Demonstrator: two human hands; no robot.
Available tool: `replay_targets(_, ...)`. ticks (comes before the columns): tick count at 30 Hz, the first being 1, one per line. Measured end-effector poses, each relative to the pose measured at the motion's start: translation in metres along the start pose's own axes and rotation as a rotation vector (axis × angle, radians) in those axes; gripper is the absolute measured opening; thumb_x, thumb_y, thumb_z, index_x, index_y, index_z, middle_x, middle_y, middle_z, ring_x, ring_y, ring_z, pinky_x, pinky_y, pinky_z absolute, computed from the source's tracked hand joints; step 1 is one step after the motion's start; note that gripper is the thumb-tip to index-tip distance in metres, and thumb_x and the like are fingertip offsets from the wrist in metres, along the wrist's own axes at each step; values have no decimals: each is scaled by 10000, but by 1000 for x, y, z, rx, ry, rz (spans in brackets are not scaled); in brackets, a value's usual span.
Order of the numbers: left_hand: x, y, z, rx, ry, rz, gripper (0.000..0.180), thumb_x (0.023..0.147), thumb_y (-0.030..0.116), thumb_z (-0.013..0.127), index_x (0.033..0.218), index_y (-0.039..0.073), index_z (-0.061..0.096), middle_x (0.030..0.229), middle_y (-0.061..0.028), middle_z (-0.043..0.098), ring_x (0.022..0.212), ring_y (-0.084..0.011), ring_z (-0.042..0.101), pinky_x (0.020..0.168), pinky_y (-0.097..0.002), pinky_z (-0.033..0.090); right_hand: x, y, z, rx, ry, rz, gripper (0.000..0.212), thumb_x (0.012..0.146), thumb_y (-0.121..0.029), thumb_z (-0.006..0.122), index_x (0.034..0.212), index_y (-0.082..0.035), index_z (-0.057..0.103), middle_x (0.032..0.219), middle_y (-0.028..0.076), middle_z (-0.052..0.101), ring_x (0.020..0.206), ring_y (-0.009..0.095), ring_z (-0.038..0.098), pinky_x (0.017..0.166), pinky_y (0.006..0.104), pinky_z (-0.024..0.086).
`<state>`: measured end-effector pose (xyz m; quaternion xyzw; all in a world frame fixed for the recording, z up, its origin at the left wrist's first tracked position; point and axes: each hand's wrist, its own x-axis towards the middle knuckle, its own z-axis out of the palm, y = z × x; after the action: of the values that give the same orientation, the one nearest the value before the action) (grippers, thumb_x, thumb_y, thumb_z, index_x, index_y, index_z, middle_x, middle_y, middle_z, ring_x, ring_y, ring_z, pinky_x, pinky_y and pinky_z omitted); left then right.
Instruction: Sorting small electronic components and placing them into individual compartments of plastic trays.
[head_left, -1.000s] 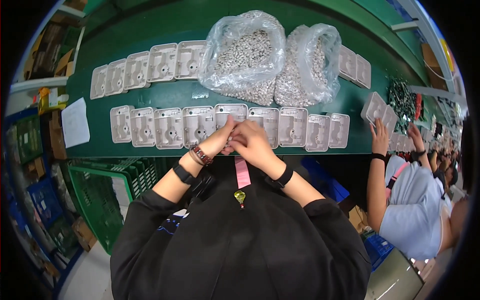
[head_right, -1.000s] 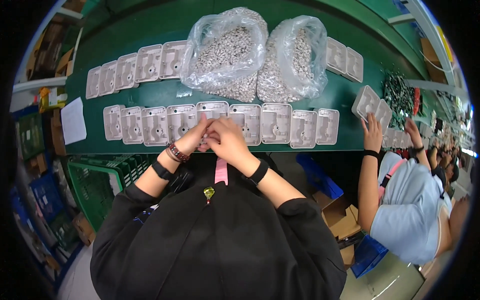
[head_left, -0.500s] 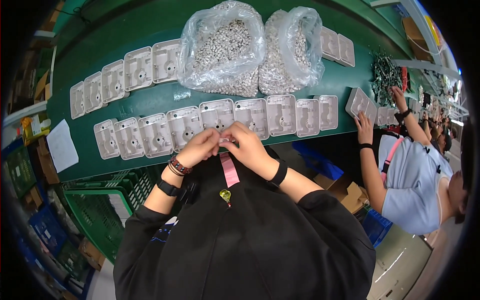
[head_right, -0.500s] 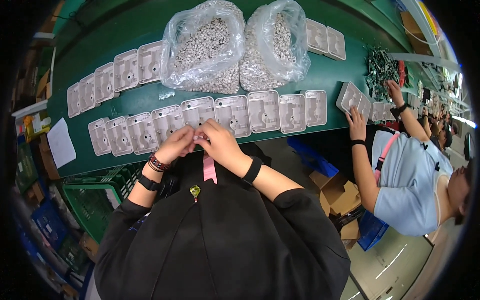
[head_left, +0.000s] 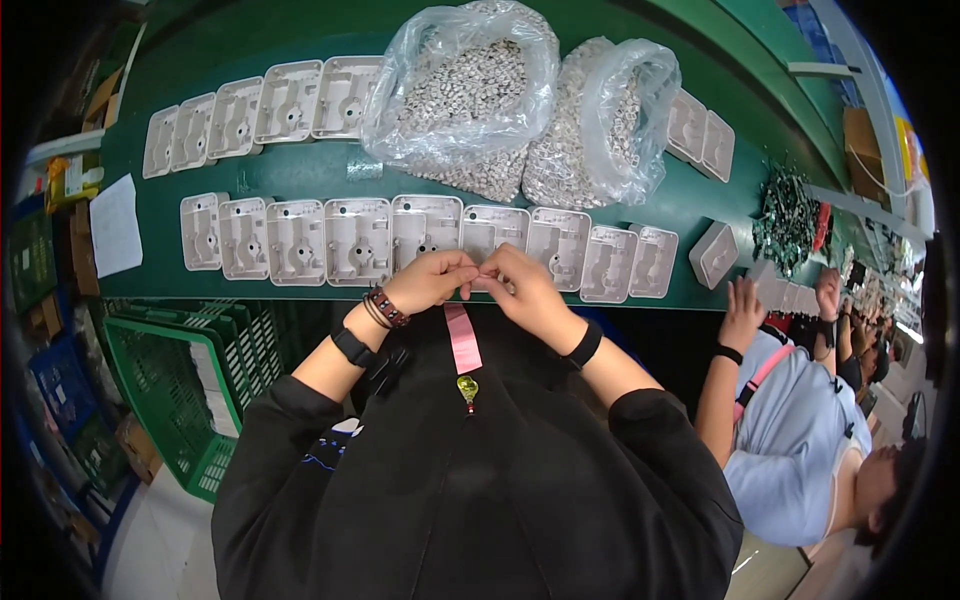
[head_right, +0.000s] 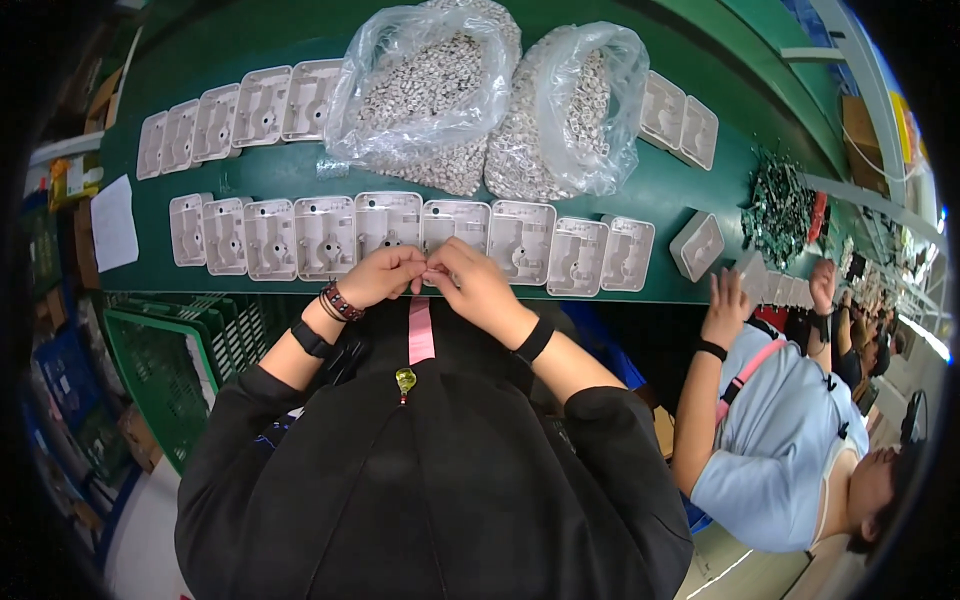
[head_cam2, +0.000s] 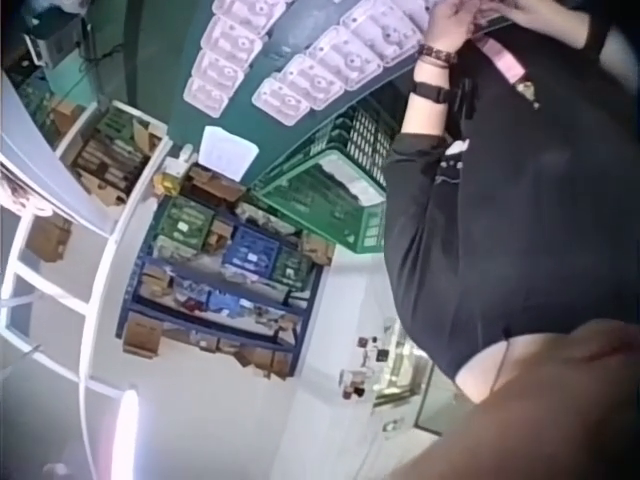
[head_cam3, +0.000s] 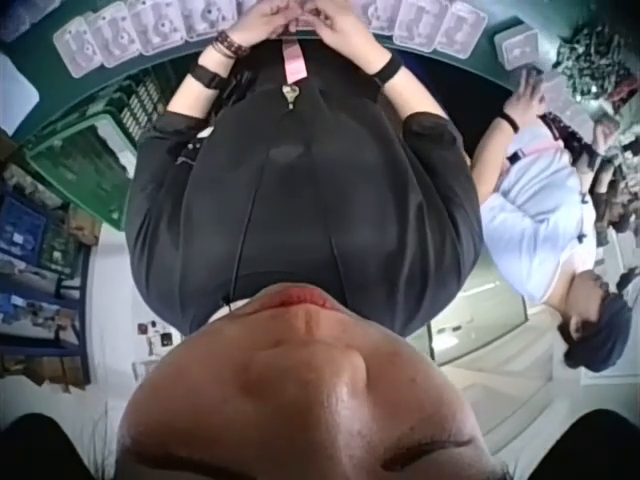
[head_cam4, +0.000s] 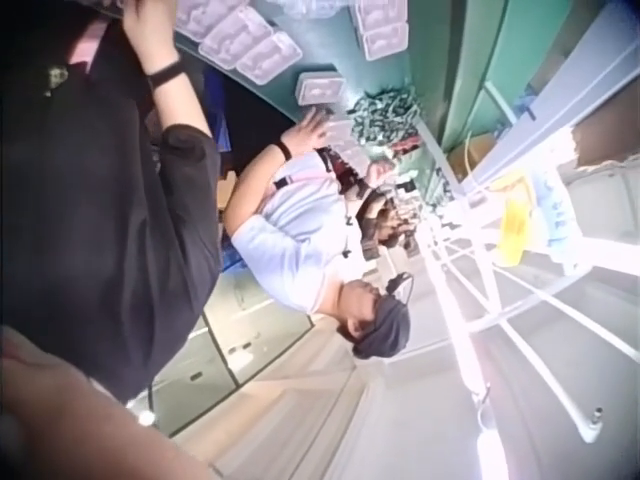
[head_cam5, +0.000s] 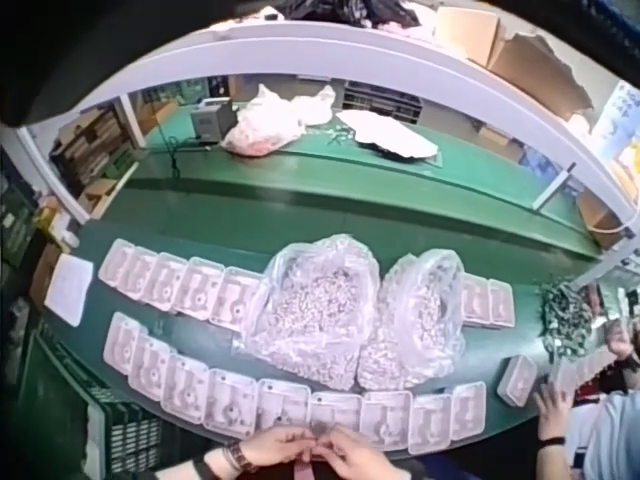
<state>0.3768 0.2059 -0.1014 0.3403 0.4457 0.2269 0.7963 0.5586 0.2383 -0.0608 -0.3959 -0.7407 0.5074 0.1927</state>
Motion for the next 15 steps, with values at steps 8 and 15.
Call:
replay_targets(8, 24, -18, 13, 966, 548, 105, 272, 766, 290, 602, 820, 43, 501, 615, -140, 586, 576, -317, 576, 495, -401, 443, 68, 57, -37, -645, -153, -553, 95, 657, -99, 609, 730, -97, 548, 785, 19, 522, 748, 175, 533, 638, 293, 400)
replay_targets(15, 29, -25, 17, 1061, 634, 33, 282, 753, 282, 609, 818, 41, 478, 614, -171, 582, 598, -341, 590, 520, -435, 459, 94, 82, -22, -854, -376, -688, 83, 679, -160, 523, 648, -107, 579, 861, -9, 488, 861, 143, 465, 702, 277, 355)
